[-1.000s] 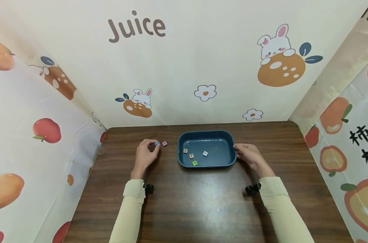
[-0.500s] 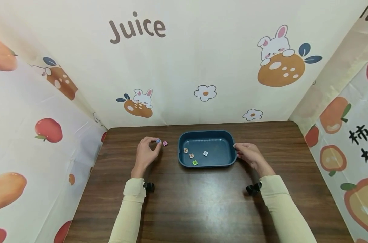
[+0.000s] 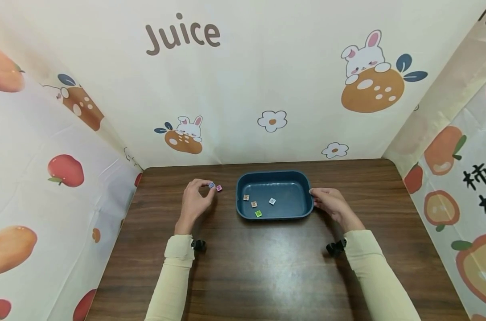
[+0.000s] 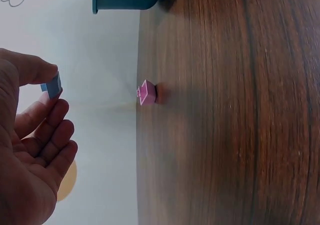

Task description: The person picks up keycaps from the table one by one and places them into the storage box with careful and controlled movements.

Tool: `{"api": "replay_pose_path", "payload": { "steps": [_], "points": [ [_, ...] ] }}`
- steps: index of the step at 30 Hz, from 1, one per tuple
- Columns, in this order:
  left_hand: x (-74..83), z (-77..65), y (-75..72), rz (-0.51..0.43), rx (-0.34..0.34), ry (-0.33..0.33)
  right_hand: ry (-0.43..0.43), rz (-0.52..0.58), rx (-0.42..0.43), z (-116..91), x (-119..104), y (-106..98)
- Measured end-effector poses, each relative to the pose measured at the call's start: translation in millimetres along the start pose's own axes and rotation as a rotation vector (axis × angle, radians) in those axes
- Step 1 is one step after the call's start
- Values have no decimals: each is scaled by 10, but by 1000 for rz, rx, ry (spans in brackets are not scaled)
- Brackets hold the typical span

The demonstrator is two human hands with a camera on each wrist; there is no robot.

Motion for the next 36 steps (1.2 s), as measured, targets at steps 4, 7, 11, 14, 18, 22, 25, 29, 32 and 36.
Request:
{"api": "replay_pose_path", "payload": {
  "steps": [4,7,11,14,18,22,25,29,32,36],
  "points": [
    [43,-8,40,-15,-6,3,1,-3,0,-4,18,2],
    [75,-23,72,-24,-14,3,7,-4,1,-3,29,6],
    [121,-35,116,-23,-29,13,11,-6,1,-3,38,13],
    [157,-33,143,-23,-34,23,11,-3,-2,2,42,17],
    [192,-28,167,-27,-32,28,5,14,1,18,42,17],
    [212,-23,202,-22,-45,32,0,34,12,21,37,15],
    [216,-24,218,-19,-52,32,2,47,14,17,39,19],
    [220,-28,223,-17,-54,33,14,73,10,24,49,24],
    [228,-26,240,-20,-58,38,18,85,10,22,55,19],
    [240,-15,267,-19,-59,41,15,81,18,-6,43,22]
  ]
}}
Point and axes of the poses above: each hand's wrist, its own z-axis towards the middle knuckle, its own y-axis out of the palm, x = y × z, the point moved 7 cm from there along z, towards the middle knuckle, and after that the axes turned 5 degrees about -z, right-handed, at the moved point
